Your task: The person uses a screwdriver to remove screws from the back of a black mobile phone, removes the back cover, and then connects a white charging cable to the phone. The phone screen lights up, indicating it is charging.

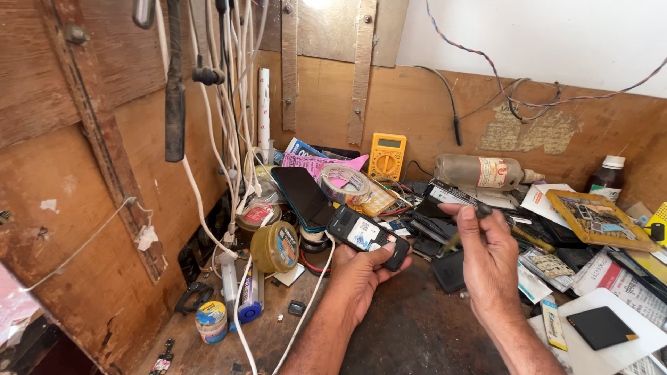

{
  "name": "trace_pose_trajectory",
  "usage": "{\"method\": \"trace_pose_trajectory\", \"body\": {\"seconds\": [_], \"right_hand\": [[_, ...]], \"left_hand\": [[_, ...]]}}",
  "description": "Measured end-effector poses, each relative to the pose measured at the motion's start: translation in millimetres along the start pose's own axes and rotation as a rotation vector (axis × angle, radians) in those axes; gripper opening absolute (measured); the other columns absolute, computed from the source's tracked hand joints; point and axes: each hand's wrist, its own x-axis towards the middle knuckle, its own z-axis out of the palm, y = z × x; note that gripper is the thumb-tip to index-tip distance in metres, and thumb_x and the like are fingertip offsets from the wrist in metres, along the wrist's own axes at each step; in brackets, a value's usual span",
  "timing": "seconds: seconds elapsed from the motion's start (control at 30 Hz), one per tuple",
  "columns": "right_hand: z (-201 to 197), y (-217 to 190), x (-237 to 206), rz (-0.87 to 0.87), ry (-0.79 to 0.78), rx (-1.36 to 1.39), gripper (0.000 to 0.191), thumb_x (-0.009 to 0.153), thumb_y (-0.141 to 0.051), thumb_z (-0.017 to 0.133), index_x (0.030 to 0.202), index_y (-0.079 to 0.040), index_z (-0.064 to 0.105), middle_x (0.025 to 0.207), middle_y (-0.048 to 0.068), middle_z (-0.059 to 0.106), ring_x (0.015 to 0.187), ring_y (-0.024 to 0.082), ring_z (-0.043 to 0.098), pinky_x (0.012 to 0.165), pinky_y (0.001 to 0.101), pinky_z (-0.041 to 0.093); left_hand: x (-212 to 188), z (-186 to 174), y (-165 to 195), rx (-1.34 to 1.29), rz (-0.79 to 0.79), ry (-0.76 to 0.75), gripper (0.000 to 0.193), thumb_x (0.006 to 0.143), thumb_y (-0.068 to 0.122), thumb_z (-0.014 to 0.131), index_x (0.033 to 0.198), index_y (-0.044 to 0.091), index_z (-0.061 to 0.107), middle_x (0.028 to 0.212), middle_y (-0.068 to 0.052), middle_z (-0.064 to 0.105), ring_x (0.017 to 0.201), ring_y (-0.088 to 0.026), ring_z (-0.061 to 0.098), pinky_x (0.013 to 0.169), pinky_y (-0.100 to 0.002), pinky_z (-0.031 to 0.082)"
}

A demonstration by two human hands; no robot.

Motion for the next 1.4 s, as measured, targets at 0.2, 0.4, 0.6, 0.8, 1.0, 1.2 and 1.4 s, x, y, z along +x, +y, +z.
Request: {"method": "trace_pose_trajectory", "body": {"seconds": [0.2,0.4,0.6,0.8,1.0,1.2,1.4], "right_hand": [[6,-8,-12,0.255,0.124,0.199,0.02,0.097,-0.012,0.071,0.107,0.005,0.072,0.095,0.014,0.075,0.083,0.015,0.073,0.077,0.0273,0.06],[5,-10,-17,0.182,0.118,0.242,0.02,0.098,-0.001,0.067,0.112,0.008,0.055,0.101,0.019,0.074,0.093,0.021,0.075,0.086,0.0346,0.064],[10,-17,-27,0.062,0.049,0.24,0.033,0.101,0.006,0.053,0.128,0.005,0.035,0.111,0.023,0.069,0.104,0.025,0.073,0.096,0.0368,0.063],[10,-22,-31,0.006,-0.021,0.167,0.03,0.101,0.008,0.049,0.127,0.004,0.036,0.113,0.022,0.067,0.106,0.025,0.073,0.095,0.0368,0.063],[11,-22,-33,0.016,-0.002,0.196,0.031,0.1,0.009,0.049,0.128,0.004,0.036,0.113,0.022,0.067,0.108,0.025,0.072,0.097,0.037,0.061],[10,-22,-34,0.049,0.003,0.178,0.029,0.1,0.009,0.049,0.127,0.004,0.037,0.113,0.022,0.068,0.108,0.025,0.072,0.097,0.0372,0.061],[10,-21,-34,0.04,0.003,0.182,0.029,0.1,0.009,0.049,0.126,0.004,0.037,0.113,0.022,0.068,0.108,0.024,0.072,0.097,0.0368,0.061]], "left_hand": [[5,-2,-3,0.01,-0.015,0.004,0.039,0.087,-0.008,0.063,0.126,-0.004,0.058,0.111,-0.02,0.073,0.097,-0.03,0.075,0.082,-0.046,0.067],[7,-7,-5,0.002,-0.009,-0.016,0.038,0.087,-0.008,0.064,0.125,-0.006,0.059,0.111,-0.02,0.074,0.098,-0.031,0.076,0.083,-0.046,0.067],[4,-5,-2,0.014,-0.004,-0.028,0.04,0.087,-0.007,0.063,0.127,-0.003,0.057,0.111,-0.018,0.073,0.098,-0.03,0.075,0.082,-0.044,0.067],[2,-2,1,0.057,-0.019,0.009,0.04,0.089,-0.005,0.063,0.128,-0.004,0.056,0.112,-0.019,0.073,0.099,-0.03,0.076,0.083,-0.043,0.067],[3,-3,0,0.044,-0.011,0.004,0.042,0.088,-0.006,0.063,0.129,-0.004,0.055,0.111,-0.019,0.072,0.097,-0.03,0.075,0.082,-0.044,0.067],[6,-4,-2,0.035,-0.016,0.002,0.042,0.088,-0.007,0.063,0.129,-0.003,0.055,0.111,-0.019,0.072,0.096,-0.03,0.075,0.082,-0.045,0.067],[4,-4,-1,0.046,-0.011,-0.001,0.041,0.088,-0.006,0.063,0.128,-0.004,0.056,0.111,-0.019,0.073,0.097,-0.03,0.076,0.082,-0.044,0.067]]}}
